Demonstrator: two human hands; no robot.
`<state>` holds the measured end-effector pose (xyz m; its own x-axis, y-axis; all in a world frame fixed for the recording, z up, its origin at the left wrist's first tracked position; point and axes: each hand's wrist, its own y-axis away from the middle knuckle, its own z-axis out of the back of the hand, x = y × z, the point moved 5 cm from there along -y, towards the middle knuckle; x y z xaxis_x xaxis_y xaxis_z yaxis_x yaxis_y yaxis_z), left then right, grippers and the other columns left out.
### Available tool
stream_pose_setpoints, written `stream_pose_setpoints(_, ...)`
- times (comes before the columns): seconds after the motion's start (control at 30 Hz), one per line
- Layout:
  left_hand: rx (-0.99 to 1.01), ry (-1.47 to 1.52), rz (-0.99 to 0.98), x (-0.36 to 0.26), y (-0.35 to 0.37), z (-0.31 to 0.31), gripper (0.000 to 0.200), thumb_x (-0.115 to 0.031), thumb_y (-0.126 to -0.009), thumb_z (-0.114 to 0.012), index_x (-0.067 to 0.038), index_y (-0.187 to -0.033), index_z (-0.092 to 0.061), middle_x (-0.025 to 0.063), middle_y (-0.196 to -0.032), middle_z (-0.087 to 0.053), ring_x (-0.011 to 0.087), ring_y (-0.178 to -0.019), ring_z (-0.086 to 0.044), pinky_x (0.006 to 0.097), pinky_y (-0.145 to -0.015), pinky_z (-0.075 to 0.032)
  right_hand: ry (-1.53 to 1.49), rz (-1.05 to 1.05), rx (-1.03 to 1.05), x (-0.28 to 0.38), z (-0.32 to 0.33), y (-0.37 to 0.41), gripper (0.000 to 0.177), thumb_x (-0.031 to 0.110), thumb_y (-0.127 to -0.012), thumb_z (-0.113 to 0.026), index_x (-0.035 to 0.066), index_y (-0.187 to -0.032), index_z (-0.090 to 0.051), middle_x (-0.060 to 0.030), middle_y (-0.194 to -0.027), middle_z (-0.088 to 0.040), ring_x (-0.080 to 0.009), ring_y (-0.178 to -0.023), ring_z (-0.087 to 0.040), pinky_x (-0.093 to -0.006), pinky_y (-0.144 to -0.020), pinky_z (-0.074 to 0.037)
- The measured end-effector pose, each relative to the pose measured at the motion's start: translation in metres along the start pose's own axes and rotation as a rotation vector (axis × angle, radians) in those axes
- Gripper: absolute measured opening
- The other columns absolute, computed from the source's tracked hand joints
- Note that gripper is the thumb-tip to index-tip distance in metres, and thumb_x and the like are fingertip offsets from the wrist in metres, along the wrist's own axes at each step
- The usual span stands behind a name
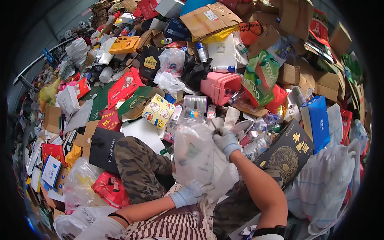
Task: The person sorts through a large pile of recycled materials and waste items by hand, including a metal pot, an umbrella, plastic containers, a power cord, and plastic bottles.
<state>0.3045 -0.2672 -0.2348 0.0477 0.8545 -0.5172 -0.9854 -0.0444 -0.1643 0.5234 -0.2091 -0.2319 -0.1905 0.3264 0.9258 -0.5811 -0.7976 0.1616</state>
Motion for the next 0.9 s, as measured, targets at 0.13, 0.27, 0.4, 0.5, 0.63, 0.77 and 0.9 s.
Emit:
stream_pose_setpoints(0.13, -0.379, 0.042, 0.265, 0.018, 0.017, 0.044, 0.057, -0.023, -0.069, -0.067, -0.010, -0.120, -0.045, 0.0150, -0.116, -0.048, 0.0312, -0.099, -0.050, 0.0399, -0.083, -0.042, -0.376, 0.440, -0.324, 0.100, 0.090, 0.031, 0.013, -0.001, -0.079, -0.053, 0.003, -0.090, -0.056, 0.0020, -0.080, -0.056, -0.0039, -0.073, -0.049, -0.0178, -0.067, -0.040)
stream_pose_setpoints(0.27, -0.588, 0.204, 0.412, 0.054, 0.001, 0.040, 0.075, -0.029, -0.065, -0.073, -0.007, -0.126, -0.036, 0.0191, -0.124, -0.039, 0.0344, -0.113, -0.041, 0.0400, -0.093, -0.037, -0.180, -0.111, -0.293, 0.044, 0.118, 0.014, 0.009, 0.005, -0.079, -0.052, 0.006, -0.087, -0.056, 0.0029, -0.071, -0.053, -0.0047, -0.049, -0.044, -0.0213, -0.041, -0.036)
stream_pose_setpoints(0.4, -0.666, 0.212, 0.437, 0.066, -0.044, 0.062, 0.093, -0.036, -0.062, -0.076, -0.004, -0.132, -0.023, 0.0225, -0.131, -0.029, 0.0359, -0.124, -0.028, 0.0402, -0.099, -0.031, -0.461, 0.197, -0.422, 0.076, 0.124, 0.031, 0.009, 0.010, -0.078, -0.053, 0.008, -0.087, -0.057, 0.0046, -0.067, -0.051, -0.0021, -0.043, -0.039, -0.0178, -0.033, -0.029)
stream_pose_setpoints(0.5, -0.720, 0.148, 0.450, 0.078, -0.080, 0.078, 0.101, -0.038, -0.060, -0.077, -0.005, -0.135, -0.017, 0.0230, -0.133, -0.026, 0.0362, -0.125, -0.024, 0.0404, -0.101, -0.028, -0.484, 0.226, -0.332, 0.084, 0.117, 0.036, 0.014, 0.009, -0.079, -0.054, 0.008, -0.092, -0.058, 0.0047, -0.071, -0.053, -0.0011, -0.047, -0.041, -0.0152, -0.037, -0.031)
stream_pose_setpoints(0.63, -0.746, 0.019, 0.415, 0.110, -0.125, 0.132, 0.097, -0.038, -0.059, -0.078, -0.004, -0.133, -0.025, 0.0196, -0.134, -0.027, 0.0325, -0.124, -0.028, 0.0363, -0.101, -0.028, -0.632, 0.515, -0.271, 0.114, 0.119, 0.048, 0.017, 0.008, -0.078, -0.054, 0.005, -0.094, -0.057, 0.0045, -0.073, -0.052, -0.0017, -0.059, -0.044, -0.0155, -0.055, -0.038)
stream_pose_setpoints(0.77, -0.508, 0.735, 0.392, 0.175, -0.152, 0.105, 0.064, -0.028, -0.069, -0.074, -0.003, -0.120, -0.046, 0.0108, -0.115, -0.050, 0.0193, -0.106, -0.046, 0.0282, -0.092, -0.036, -0.770, 0.570, -0.200, 0.120, 0.133, 0.055, 0.021, 0.006, -0.075, -0.054, 0.004, -0.097, -0.056, 0.0035, -0.082, -0.052, -0.0031, -0.065, -0.045, -0.0165, -0.061, -0.037)
stream_pose_setpoints(0.9, -0.509, 0.748, 0.476, 0.202, -0.169, 0.111, 0.027, -0.016, -0.080, -0.064, -0.003, -0.103, -0.060, 0.0005, -0.086, -0.063, 0.0081, -0.074, -0.053, 0.0232, -0.069, -0.044, -0.684, 0.388, -0.096, 0.120, 0.122, 0.046, 0.022, 0.008, -0.075, -0.055, 0.005, -0.097, -0.055, 0.0026, -0.075, -0.052, -0.0039, -0.058, -0.045, -0.0180, -0.053, -0.038)
